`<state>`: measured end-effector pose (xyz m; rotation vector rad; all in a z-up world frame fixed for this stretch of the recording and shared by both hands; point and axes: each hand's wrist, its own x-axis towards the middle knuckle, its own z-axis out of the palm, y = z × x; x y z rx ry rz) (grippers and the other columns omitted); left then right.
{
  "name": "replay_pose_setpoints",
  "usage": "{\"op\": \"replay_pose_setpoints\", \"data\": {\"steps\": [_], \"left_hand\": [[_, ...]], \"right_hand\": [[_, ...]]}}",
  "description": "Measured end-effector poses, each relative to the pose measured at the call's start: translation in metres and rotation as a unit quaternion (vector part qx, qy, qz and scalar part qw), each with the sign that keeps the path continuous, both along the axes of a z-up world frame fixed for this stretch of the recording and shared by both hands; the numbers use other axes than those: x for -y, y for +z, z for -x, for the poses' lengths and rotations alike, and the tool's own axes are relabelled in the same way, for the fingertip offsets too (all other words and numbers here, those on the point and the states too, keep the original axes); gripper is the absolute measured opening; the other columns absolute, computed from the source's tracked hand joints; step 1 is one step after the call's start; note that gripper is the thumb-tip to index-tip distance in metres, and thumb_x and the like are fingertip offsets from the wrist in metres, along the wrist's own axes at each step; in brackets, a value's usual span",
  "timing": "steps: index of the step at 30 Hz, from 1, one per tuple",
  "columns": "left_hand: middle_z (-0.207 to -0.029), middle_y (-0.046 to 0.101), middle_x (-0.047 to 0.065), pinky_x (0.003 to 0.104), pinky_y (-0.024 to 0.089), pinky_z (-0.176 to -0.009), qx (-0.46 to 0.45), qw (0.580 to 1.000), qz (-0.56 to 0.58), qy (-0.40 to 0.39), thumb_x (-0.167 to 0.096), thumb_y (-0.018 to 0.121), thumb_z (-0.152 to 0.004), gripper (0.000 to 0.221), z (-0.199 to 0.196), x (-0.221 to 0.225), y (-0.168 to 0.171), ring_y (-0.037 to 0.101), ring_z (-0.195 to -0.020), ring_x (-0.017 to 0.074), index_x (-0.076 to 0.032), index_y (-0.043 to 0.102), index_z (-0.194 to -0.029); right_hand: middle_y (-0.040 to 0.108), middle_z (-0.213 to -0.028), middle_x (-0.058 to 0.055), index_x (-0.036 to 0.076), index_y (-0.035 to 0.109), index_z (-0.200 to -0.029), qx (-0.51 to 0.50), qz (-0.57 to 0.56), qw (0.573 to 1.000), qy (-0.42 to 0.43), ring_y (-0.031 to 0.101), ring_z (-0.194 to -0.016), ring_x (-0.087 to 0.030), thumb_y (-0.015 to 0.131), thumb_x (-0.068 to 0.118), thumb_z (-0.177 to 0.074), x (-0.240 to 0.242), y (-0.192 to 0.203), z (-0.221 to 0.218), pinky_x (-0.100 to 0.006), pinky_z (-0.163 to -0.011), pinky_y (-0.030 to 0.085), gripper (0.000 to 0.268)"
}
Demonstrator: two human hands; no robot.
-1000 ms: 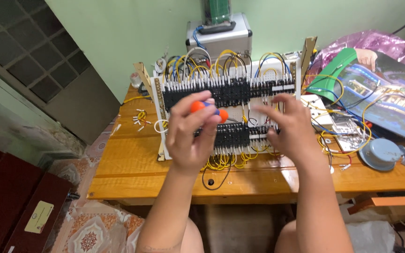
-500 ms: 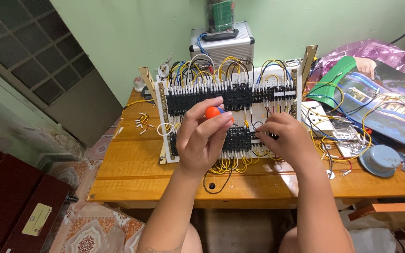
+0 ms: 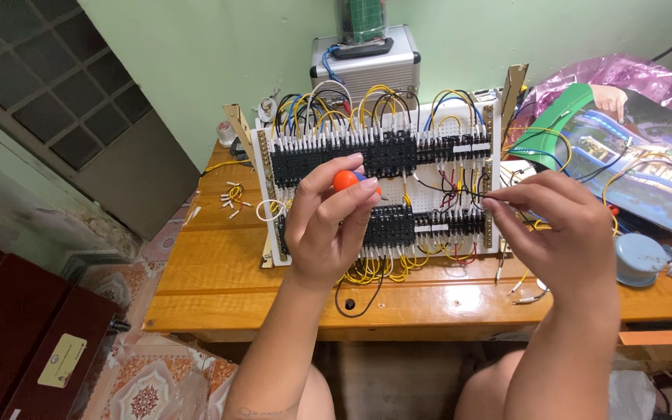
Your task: A person is shown installing and securing jumper wires into a large terminal block assembly on a wooden workbench using a screwdriver.
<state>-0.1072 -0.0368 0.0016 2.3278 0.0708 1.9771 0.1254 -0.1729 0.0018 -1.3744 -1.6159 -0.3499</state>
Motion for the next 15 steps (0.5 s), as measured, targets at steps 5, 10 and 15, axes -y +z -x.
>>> {"op": "replay_pose_setpoints", "data": {"steps": [5,10,15], "left_hand": [[-0.129,0.061,0.025,0.037,0.068,-0.095,0.0,1.0,-0.005,0.004,-0.007,0.063,-0.107,0.019,-0.003,-0.001,-0.001,0.071,-0.111,0.0321,-0.011,0.061,-0.126],[-0.129,0.063,0.02,0.041,0.068,-0.097,0.038,0.999,-0.003,0.03,-0.011,0.067,-0.107,0.034,-0.007,-0.006,-0.011,0.072,-0.112,0.0338,-0.007,0.052,-0.137],[-0.128,0.063,0.016,0.04,0.066,-0.1,0.026,0.998,-0.009,0.048,-0.014,0.069,-0.107,0.033,-0.007,-0.008,-0.013,0.071,-0.116,0.0312,-0.007,0.055,-0.136]], "right_hand": [[0.067,-0.083,-0.005,0.005,0.075,-0.09,-0.053,0.111,0.991,-0.046,0.061,-0.077,-0.016,0.072,0.008,-0.096,0.016,0.005,-0.008,-0.029,-0.056,0.051,0.007],[0.073,-0.096,-0.009,0.003,0.079,-0.101,-0.109,0.121,0.984,-0.065,0.065,-0.082,-0.018,0.073,0.005,-0.096,0.015,0.003,-0.014,-0.03,-0.07,0.054,0.008],[0.072,-0.099,-0.008,0.005,0.079,-0.108,-0.149,0.069,0.981,-0.104,0.063,-0.092,-0.018,0.075,0.005,-0.099,0.007,-0.008,-0.02,-0.031,-0.076,0.05,0.009]]}}
